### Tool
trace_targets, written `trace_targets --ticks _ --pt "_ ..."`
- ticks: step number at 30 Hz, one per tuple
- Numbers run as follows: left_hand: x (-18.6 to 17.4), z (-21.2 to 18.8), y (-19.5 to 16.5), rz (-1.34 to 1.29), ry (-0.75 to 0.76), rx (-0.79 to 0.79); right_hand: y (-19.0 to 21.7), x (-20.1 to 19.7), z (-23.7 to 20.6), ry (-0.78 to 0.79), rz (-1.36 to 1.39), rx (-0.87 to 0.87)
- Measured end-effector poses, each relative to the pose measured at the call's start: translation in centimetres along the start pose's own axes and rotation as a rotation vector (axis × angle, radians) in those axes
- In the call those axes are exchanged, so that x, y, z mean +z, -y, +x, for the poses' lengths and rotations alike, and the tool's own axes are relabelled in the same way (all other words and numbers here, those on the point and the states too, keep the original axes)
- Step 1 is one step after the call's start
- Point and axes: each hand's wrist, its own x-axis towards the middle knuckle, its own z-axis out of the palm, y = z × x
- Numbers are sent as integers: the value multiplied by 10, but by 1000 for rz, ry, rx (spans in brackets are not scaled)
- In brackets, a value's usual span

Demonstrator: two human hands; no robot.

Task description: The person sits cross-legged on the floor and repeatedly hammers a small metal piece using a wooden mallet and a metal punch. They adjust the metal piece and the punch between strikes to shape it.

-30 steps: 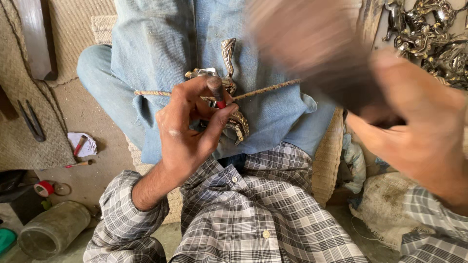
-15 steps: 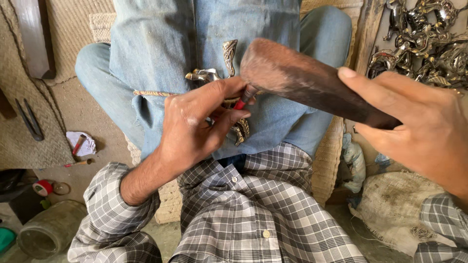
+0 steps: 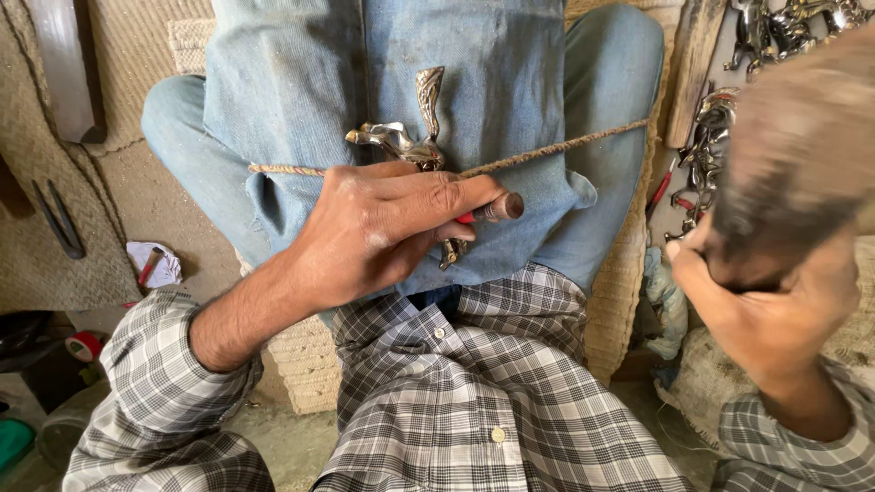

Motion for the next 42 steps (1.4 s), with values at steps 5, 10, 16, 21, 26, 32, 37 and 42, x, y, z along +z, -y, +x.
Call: trace_targets --ticks 5,10,16,21,26,32,37,42 --pt "1 1 -1 -12 66 -35 -19 7 -25 -25 -129 -123" --pt "-4 9 5 12 183 6 -35 28 -44 -21 -212 -157" --pt "-5 24 12 -65 295 85 -38 59 -65 -140 -11 -66" --pt "-7 35 16 -169 399 117 -39 84 -73 -177 -154 -172" --pt "-6 43 14 -120 508 144 -35 94 -80 -210 -201 -359" --pt "0 49 12 -88 590 197 -15 95 -72 -162 0 -60" --pt "2 51 13 -25 667 217 -21 96 -69 -189 -69 -202" --pt "3 49 11 -72 482 211 -54 112 -93 -320 -198 -302"
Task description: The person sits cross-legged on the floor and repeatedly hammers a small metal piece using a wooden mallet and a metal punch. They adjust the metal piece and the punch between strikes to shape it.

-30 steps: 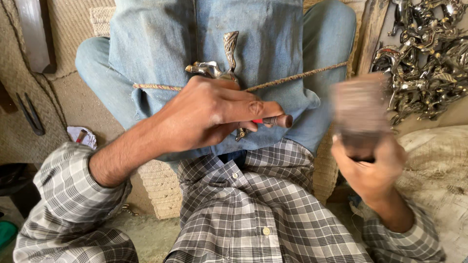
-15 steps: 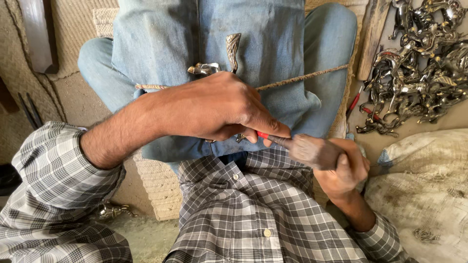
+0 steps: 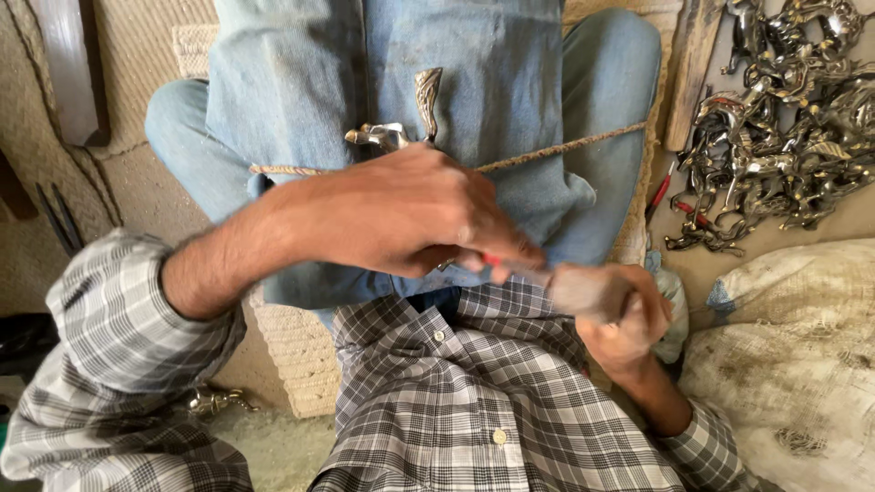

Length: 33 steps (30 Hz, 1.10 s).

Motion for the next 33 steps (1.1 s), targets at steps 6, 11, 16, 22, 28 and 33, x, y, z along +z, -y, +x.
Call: trace_targets --ticks 6,11,16,22,28,33 --pt "3 -13 -10 -37 -255 -280 -21 -11 -28 40 -147 37" --pt "7 -21 -8 49 -281 -166 -26 -16 -18 80 -173 90" --pt "7 -25 -5 67 -225 -152 -14 -29 -6 72 164 321" --pt "5 -22 -6 9 -184 -182 -1 -52 4 28 275 446" --pt "0 -17 -8 -43 -112 -184 8 -53 8 40 241 471" --pt "-6 -16 -6 -51 -131 -105 15 -46 17 -21 312 475"
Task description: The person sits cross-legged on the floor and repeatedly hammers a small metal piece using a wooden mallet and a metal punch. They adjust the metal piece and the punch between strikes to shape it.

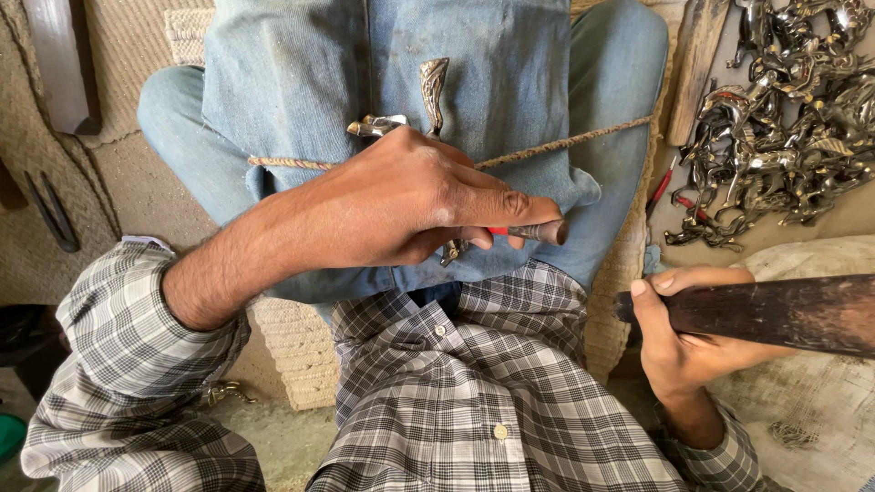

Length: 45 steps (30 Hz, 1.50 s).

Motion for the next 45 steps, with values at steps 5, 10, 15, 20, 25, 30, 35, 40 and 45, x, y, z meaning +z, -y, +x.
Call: trace_targets --ticks 5,10,15,20,25,30,35,40,45 --pt "-3 1 -2 -39 12 0 -2 4 23 219 -573 -443" --pt "1 0 -6 52 23 -90 2 6 25 215 -331 -297" --pt "6 -5 -4 91 -84 -73 5 2 28 253 -119 -14" --pt "17 -9 -1 57 -249 -79 -3 4 32 270 -360 -186" --pt "23 -19 -5 51 -347 -153 -15 -3 38 253 -416 -340" --pt "24 -23 -6 36 -371 -140 -18 -20 50 250 -422 -388" --pt "26 -26 -3 49 -371 -95 2 -23 56 245 -92 -277" --pt "27 -25 1 86 -316 -60 27 -25 68 353 -428 -383" --pt "22 -25 2 30 -261 4 34 -19 60 310 -384 -245"
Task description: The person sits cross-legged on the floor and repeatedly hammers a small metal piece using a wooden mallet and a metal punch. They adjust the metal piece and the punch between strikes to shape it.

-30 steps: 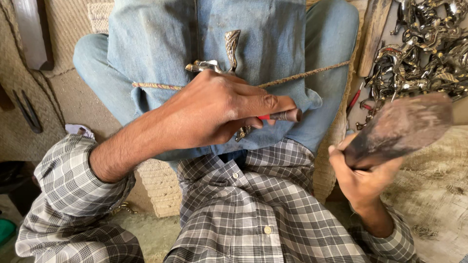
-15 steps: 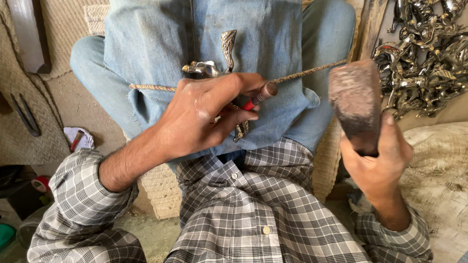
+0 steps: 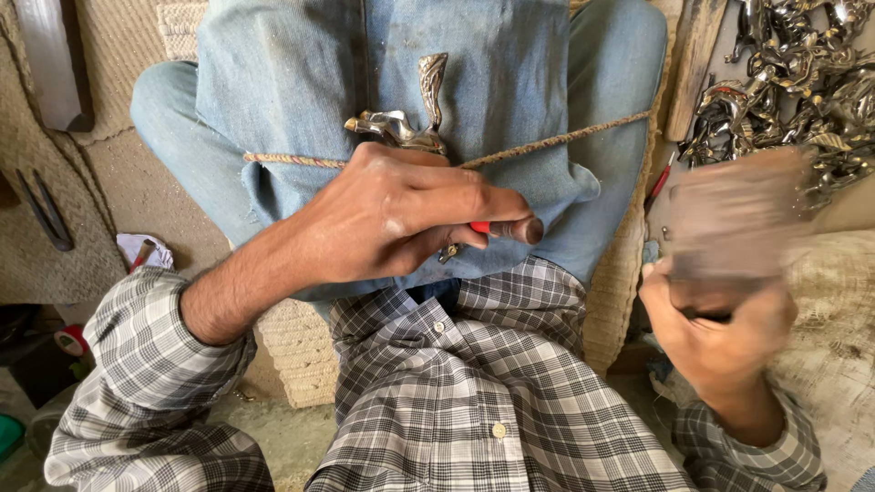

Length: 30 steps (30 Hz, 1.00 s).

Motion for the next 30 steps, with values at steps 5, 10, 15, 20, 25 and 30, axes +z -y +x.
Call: trace_targets --ticks 5,10,15,20,25,30 --pt "-1 8 5 57 102 31 0 11 -10 -57 8 -44" --pt "-6 14 1 -87 184 -24 -6 23 -18 -6 -23 -109" --pt "-22 4 -19 -26 -253 -107 -18 30 -18 -59 -12 -115" --pt "-12 -15 -32 -198 -442 -376 -26 33 2 -26 0 -157" --pt "-2 -28 -27 -255 -508 -417 -23 31 25 1 -6 -154" --pt "-6 -29 -15 -116 -449 -286 -20 25 41 23 -31 -186"
